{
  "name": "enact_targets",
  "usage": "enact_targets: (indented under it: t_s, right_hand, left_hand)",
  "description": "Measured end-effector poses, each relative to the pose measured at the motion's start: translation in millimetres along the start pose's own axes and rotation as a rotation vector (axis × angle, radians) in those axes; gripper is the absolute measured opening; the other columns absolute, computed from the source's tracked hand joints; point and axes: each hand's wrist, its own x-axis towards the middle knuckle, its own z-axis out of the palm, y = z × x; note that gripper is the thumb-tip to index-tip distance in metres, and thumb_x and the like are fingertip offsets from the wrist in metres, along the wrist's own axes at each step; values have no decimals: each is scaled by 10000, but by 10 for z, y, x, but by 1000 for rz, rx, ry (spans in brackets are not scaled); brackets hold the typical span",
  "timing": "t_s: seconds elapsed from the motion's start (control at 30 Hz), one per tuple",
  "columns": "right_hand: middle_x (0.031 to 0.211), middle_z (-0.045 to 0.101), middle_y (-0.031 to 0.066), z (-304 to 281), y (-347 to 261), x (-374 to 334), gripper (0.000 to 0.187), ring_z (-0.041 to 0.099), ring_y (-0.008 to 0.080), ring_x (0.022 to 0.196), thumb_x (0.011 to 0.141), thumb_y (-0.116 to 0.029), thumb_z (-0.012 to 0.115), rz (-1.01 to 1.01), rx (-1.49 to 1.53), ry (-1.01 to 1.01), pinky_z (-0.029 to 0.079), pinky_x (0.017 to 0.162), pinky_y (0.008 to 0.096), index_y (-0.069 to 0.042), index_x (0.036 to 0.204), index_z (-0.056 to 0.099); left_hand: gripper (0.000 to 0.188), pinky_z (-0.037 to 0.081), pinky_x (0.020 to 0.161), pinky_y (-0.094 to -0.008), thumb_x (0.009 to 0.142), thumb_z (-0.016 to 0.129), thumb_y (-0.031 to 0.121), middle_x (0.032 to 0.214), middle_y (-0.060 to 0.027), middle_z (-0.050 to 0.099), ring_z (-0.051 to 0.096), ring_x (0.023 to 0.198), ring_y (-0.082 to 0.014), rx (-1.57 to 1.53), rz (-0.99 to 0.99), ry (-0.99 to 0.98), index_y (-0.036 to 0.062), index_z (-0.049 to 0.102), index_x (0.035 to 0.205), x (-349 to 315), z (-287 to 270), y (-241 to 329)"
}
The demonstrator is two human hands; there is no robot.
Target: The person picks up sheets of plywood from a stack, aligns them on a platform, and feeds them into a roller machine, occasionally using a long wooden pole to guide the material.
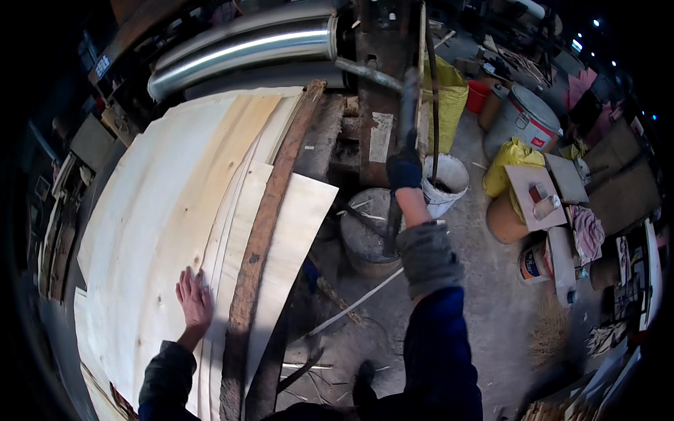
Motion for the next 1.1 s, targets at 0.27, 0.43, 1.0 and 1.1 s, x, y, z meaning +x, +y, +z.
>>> enact_targets:
  t_s: [0.27, 0.43, 1.0, 1.1]
  right_hand:
    - [980, 595, 173, -195, 3, 98, 750, 601, 296, 693, 724, -177, 632, 189, 158, -136, 488, 610, 341, -86, 1358, 241]
    - [916, 598, 225, -297, 88, -273, 685, 589, 320, 746, 720, -190, 606, 383, 336, -411, 471, 650, 389, -103, 1330, 305]
    - [1060, 552, 222, 948, 744, -2999, 617, 540, 365, 955, 767, -262, 533, 449, -290, -982, 429, 768, 465, -68, 1312, 318]
    - [1026, 560, 212, 1457, 1262, -3708, 506, 536, 355, 969, 755, -258, 563, 747, -213, -650, 432, 776, 445, -58, 1206, 446]
  left_hand:
    - [426, 122, 1036, -503, 810, 455, 179, 1365, -180, 266, 211, 1280, -351, 1, -13, -20, 92, 436, 1226, -38, -41, 11]
    - [430, 117, 1037, -503, 818, 447, 184, 1367, -179, 265, 212, 1280, -352, 30, -9, 2, 96, 429, 1238, -60, -56, -47]
    - [441, 128, 1030, -494, 804, 413, 175, 1368, -204, 257, 221, 1268, -379, -11, -22, -93, 43, 442, 1224, -99, 35, -41]
    - [436, 137, 1027, -490, 793, 433, 162, 1361, -205, 270, 232, 1262, -382, -23, 48, -69, 42, 449, 1212, 94, 45, 1]
